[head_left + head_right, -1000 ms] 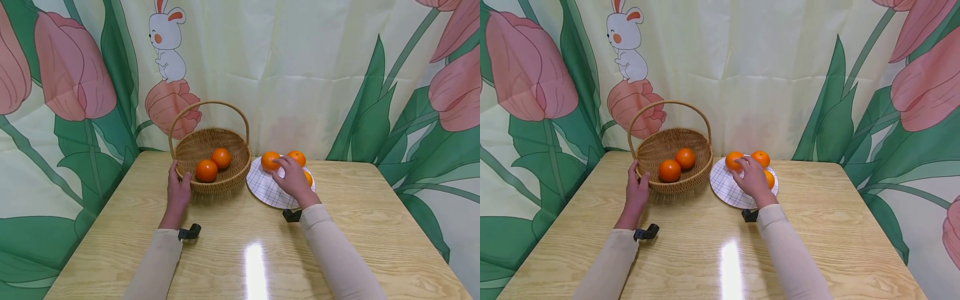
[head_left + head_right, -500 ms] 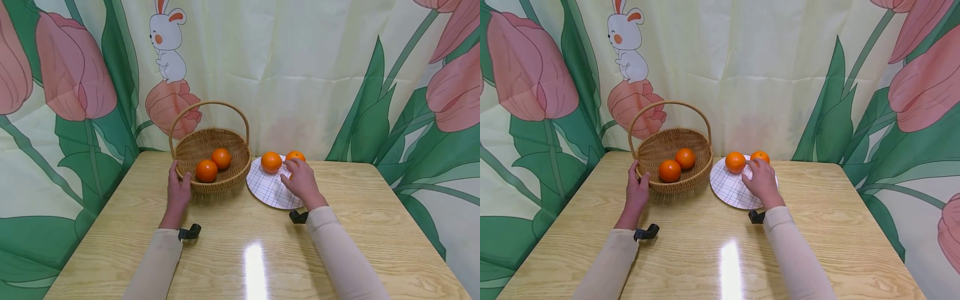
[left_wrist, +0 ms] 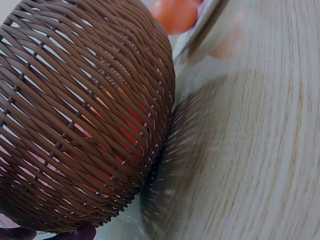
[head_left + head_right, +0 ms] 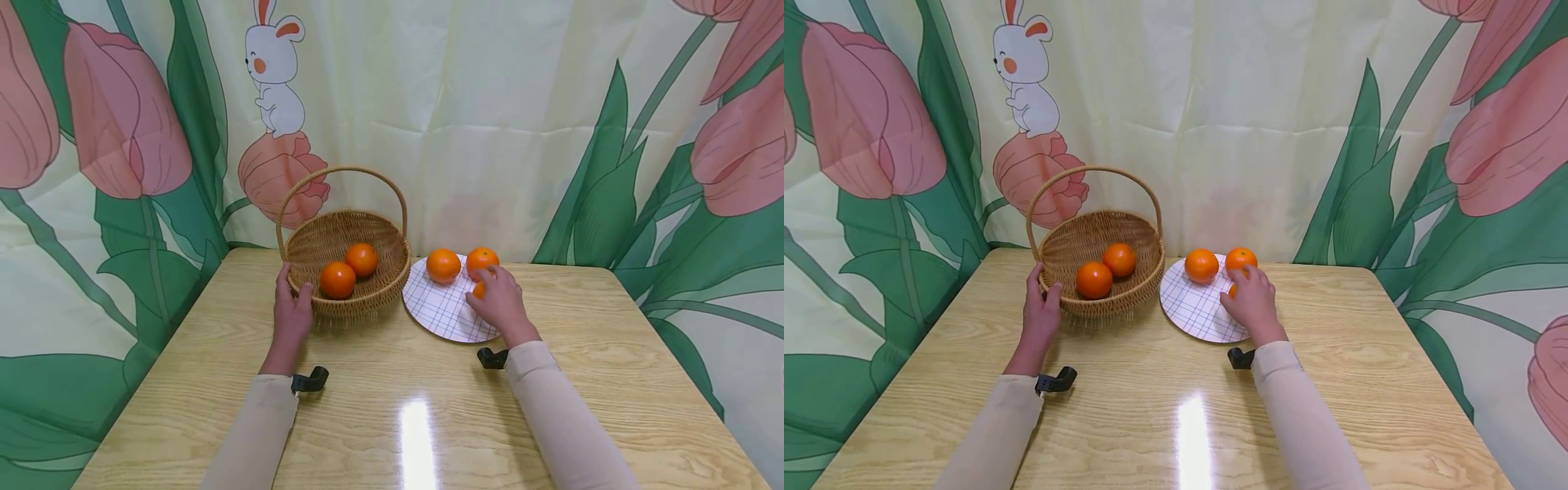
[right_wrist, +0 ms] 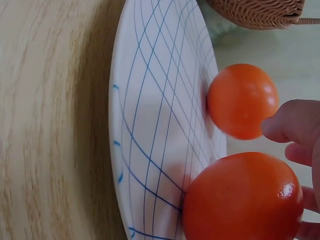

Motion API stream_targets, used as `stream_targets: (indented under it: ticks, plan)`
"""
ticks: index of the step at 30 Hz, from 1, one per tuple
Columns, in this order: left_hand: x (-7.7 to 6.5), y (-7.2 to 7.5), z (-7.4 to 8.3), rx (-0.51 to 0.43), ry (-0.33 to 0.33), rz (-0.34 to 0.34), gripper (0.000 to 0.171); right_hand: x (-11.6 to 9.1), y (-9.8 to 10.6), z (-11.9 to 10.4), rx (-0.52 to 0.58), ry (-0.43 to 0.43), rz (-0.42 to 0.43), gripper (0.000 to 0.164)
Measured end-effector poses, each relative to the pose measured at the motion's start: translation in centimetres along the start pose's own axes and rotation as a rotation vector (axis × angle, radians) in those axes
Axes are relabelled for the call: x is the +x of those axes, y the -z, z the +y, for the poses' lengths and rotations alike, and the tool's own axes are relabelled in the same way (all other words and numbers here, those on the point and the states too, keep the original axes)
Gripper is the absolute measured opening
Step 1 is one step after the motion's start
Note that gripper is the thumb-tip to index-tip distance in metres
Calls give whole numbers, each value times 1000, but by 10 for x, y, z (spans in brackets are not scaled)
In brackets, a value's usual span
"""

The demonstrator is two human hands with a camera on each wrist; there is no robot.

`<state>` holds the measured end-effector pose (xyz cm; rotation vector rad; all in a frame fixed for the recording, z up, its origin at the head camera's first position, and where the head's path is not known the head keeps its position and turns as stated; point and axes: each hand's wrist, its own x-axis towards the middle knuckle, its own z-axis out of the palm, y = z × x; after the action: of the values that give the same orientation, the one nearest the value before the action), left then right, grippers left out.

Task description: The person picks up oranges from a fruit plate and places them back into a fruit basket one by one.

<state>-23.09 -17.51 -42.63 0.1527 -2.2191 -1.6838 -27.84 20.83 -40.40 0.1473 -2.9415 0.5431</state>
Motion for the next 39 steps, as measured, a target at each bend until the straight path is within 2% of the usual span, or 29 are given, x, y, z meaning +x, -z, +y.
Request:
stream_targets:
  ticks: [13,23,29,39]
  plan:
    - [2,-1,-1,16,4,-3,64,-2,-4,8,32,-64,-57,54]
    - [0,0,-1,36,3,6,65,-3,-6,7,79,-67,-62,53]
    - [0,1,-1,17,-1,-1,65,-4,-6,4,77,-37,-42,52]
    - [-1,1,-1,33,9,0,64,-2,-1,-8,81,67,60,47]
